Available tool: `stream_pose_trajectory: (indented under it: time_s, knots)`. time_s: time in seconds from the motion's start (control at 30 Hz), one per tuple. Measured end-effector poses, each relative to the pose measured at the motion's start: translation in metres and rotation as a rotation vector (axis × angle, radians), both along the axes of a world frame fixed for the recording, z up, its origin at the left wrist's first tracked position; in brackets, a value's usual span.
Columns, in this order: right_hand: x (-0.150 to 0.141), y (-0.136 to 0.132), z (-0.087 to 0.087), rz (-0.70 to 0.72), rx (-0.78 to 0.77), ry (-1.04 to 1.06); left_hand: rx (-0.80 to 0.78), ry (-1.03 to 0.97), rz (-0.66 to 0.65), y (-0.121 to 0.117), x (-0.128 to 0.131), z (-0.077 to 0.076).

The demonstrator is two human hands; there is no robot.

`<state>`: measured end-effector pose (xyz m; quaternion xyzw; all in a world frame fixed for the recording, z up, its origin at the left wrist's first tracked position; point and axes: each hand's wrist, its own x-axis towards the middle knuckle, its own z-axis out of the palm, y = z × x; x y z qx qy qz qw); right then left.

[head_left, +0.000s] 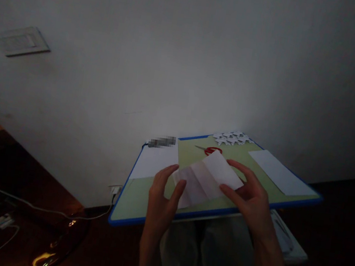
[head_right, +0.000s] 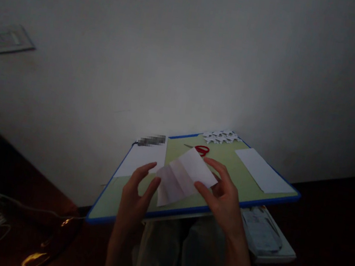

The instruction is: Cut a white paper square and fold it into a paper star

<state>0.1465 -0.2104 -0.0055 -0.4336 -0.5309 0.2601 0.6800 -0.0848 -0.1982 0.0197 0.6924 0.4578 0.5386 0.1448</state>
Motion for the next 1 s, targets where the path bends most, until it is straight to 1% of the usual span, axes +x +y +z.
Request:
stream_pose_trajectory:
  time_s: [0.07, 0.13, 0.23, 0.3, 0.37, 0.47, 0.6, 0.7, 0.87, 0.93, 1.0]
  knots:
    - [-0.005, -0.011, 0.007, 0.067, -0.038, 0.066, -0.042, -0.025, -0.056, -0.009, 0.003, 0.007]
    - [-0.01, -0.019, 0.012, 0.123, 0.015, 0.124, -0.067, -0.04, -0.106, -0.018, 0.007, 0.014]
    - [-0.019, -0.024, 0.019, 0.135, 0.105, 0.21, -0.045, -0.052, -0.111, -0.028, 0.013, 0.021]
    - [-0.025, -0.025, 0.024, 0.097, 0.127, 0.264, -0.071, -0.04, -0.118, -0.033, 0.016, 0.022]
    - [-0.029, -0.027, 0.029, 0.078, 0.123, 0.284, -0.128, -0.043, -0.119, -0.037, 0.018, 0.021]
    - [-0.033, -0.031, 0.034, 0.111, 0.08, 0.284, -0.194, -0.111, -0.148, -0.039, 0.022, 0.019]
    - [-0.036, -0.036, 0.035, 0.155, 0.023, 0.308, -0.25, -0.246, -0.247, -0.038, 0.029, 0.022]
    - [-0.04, -0.037, 0.033, 0.113, -0.009, 0.264, -0.297, -0.311, -0.273, -0.037, 0.034, 0.025]
    - [-0.045, -0.033, 0.029, 0.006, -0.026, 0.162, -0.329, -0.378, -0.235, -0.035, 0.039, 0.023]
    - [-0.044, -0.031, 0.029, -0.061, 0.025, 0.031, -0.327, -0.387, -0.186, -0.034, 0.042, 0.021]
    - [-0.042, -0.03, 0.029, -0.079, 0.14, -0.139, -0.333, -0.414, -0.145, -0.031, 0.045, 0.019]
